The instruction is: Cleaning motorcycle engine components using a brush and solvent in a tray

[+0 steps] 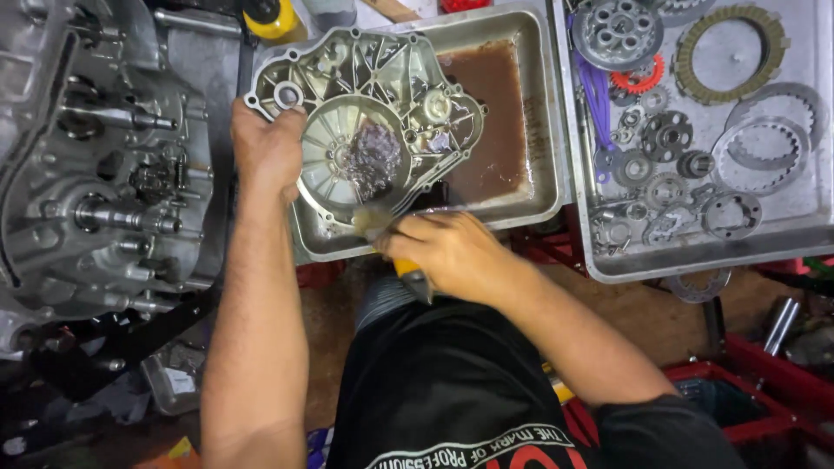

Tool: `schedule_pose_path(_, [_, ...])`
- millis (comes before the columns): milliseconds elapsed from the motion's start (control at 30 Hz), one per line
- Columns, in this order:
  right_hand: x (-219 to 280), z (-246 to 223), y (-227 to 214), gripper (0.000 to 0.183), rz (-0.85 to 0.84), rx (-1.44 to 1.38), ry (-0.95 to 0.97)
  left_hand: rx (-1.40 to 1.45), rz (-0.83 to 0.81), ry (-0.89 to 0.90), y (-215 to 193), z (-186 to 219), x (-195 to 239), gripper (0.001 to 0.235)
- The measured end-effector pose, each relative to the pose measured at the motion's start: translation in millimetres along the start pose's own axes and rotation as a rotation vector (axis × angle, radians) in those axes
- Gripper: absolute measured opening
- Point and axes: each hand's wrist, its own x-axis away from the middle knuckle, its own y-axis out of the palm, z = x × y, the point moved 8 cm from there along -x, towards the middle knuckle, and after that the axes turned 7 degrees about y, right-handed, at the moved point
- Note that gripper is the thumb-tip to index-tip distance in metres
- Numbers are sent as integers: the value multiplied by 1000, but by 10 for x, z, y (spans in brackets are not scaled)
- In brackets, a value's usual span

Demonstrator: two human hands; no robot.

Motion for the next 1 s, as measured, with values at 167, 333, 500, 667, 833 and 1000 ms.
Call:
schedule_pose_path(167, [28,176,-50,14,-13,157,69,9,-21,-9,-15,65,30,30])
schedule_pose_path(333, [23,150,32,10,-7,106,53,15,-15,18,-25,41,14,30])
schedule_pose_path(500, [68,283,-236,13,6,298,111,22,-2,37,-1,32,-13,31])
schedule_pose_path(667, [138,359,-49,16,6,306,94,27,12,58,42,-13,-10,32])
schedule_pose_path(833, [81,64,-198,48,-35,15,52,120,-42,25,84,74,-37,31])
schedule_pose_path(1000, [228,357,-248,69,-21,65,185,-12,-31,35,17,208,69,31])
